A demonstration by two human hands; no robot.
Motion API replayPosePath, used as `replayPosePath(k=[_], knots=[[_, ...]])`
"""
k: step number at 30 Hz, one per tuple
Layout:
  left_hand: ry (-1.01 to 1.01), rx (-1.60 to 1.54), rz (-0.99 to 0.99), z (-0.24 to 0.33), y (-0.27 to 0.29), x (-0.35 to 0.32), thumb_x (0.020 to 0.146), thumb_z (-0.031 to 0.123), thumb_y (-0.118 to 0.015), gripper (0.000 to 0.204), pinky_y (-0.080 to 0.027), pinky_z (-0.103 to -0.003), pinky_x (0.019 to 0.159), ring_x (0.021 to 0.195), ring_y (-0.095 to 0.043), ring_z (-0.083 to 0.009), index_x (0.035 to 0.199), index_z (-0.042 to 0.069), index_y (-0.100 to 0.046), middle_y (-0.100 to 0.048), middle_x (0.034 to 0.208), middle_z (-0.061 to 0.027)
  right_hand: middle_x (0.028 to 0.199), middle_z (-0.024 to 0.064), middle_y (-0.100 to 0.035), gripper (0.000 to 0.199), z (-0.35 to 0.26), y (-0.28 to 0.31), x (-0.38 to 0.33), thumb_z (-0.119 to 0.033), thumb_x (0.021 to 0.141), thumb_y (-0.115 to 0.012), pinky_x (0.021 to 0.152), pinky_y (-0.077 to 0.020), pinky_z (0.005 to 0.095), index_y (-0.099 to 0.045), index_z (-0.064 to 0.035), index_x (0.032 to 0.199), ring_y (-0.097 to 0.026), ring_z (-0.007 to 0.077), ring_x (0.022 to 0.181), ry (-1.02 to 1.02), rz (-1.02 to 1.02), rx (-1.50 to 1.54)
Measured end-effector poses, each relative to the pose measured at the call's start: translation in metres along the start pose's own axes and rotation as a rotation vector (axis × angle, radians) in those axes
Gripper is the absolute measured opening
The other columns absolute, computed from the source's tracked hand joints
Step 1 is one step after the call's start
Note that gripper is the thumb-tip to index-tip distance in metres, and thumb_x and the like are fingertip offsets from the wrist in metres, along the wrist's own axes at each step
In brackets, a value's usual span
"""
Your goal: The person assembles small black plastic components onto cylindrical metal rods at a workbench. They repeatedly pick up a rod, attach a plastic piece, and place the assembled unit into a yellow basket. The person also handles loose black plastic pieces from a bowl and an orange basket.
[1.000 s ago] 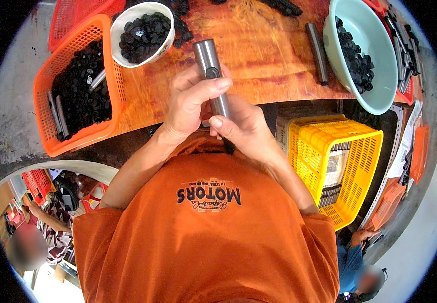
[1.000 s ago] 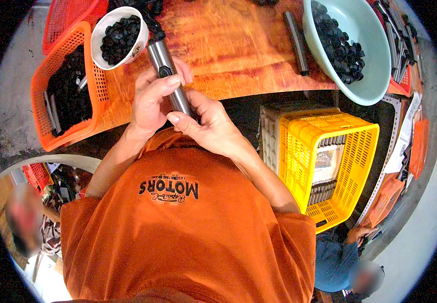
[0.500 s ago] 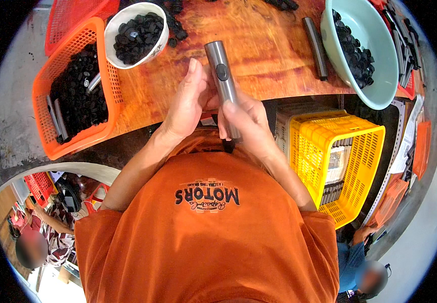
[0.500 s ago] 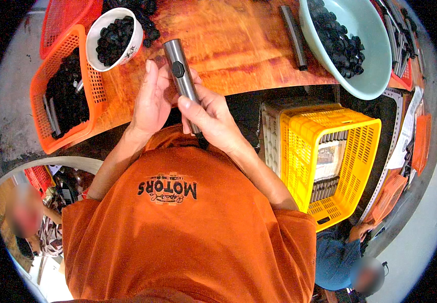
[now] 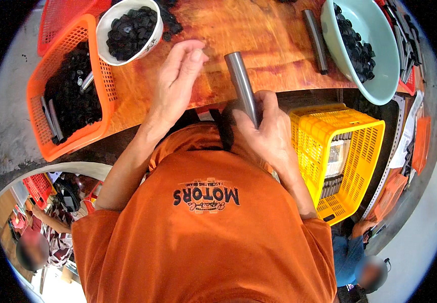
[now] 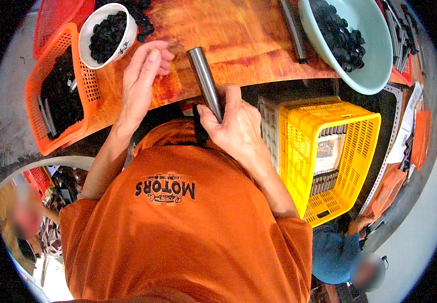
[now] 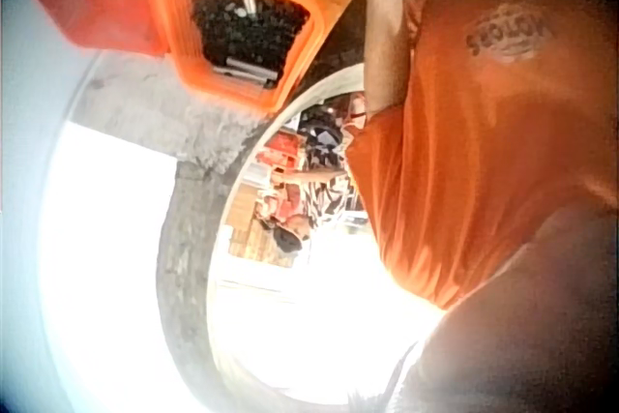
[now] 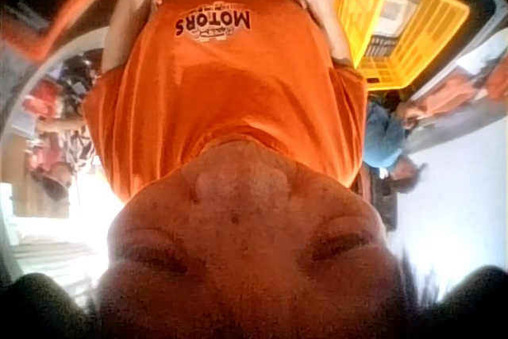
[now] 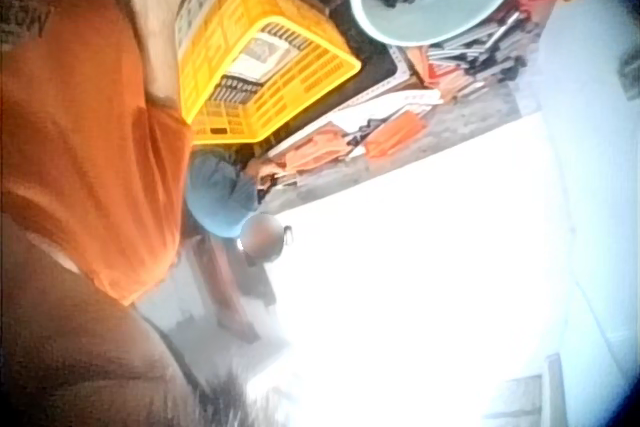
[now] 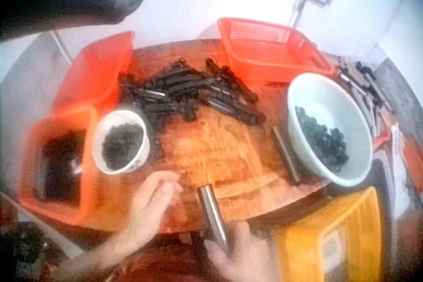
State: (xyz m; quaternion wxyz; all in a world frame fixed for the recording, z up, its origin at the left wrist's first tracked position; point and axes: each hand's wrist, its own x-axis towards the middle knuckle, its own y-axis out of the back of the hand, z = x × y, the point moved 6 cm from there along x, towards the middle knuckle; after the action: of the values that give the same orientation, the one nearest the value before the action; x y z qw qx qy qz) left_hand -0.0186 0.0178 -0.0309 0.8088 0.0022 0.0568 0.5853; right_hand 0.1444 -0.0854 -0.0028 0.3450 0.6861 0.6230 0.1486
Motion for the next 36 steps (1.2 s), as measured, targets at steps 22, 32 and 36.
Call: replayPosePath(k=[22, 32, 36], knots=[[-0.569, 1.300, -0.137, 0.020, -0.095, 0.048, 0.093, 0.030, -0.047, 0.039, -0.031, -0.054, 0.102, 0.123, -0.041, -0.0391, 0.123, 0.004, -0.050, -0.047, 0.126, -0.0205, 0.057, 0.0143, -0.059, 0.027, 0.021, -0.026, 0.011, -0.024, 0.079, -0.066, 0.045, -0.0481, 0.0389, -0.049, -0.0036, 0.073, -0.061, 0.0297, 0.049, 0.206, -0.022, -0.195], [-0.343, 0.196, 0.024, 0.016, -0.075, 0.053, 0.096, 0.043, -0.049, 0.062, -0.025, -0.043, 0.108, 0.132, -0.032, -0.0334, 0.138, -0.001, -0.034, -0.035, 0.140, -0.0227, 0.058, 0.0187, -0.059, 0.033, 0.014, 0.032, 0.019, -0.030, 0.081, -0.064, 0.046, -0.0478, 0.0451, -0.049, -0.0020, 0.073, -0.060, 0.0355, 0.050, 0.180, 0.136, -0.219], [0.130, -0.175, -0.030, 0.008, -0.088, 0.032, 0.093, 0.037, -0.060, 0.056, -0.039, -0.033, 0.096, 0.112, -0.048, -0.0211, 0.129, -0.001, -0.040, -0.048, 0.124, -0.0157, 0.061, 0.0186, -0.061, 0.035, 0.013, 0.039, 0.034, -0.033, 0.081, -0.063, 0.047, -0.0487, 0.0451, -0.050, -0.0005, 0.076, -0.062, 0.0355, 0.053, 0.145, 0.199, -0.269]])
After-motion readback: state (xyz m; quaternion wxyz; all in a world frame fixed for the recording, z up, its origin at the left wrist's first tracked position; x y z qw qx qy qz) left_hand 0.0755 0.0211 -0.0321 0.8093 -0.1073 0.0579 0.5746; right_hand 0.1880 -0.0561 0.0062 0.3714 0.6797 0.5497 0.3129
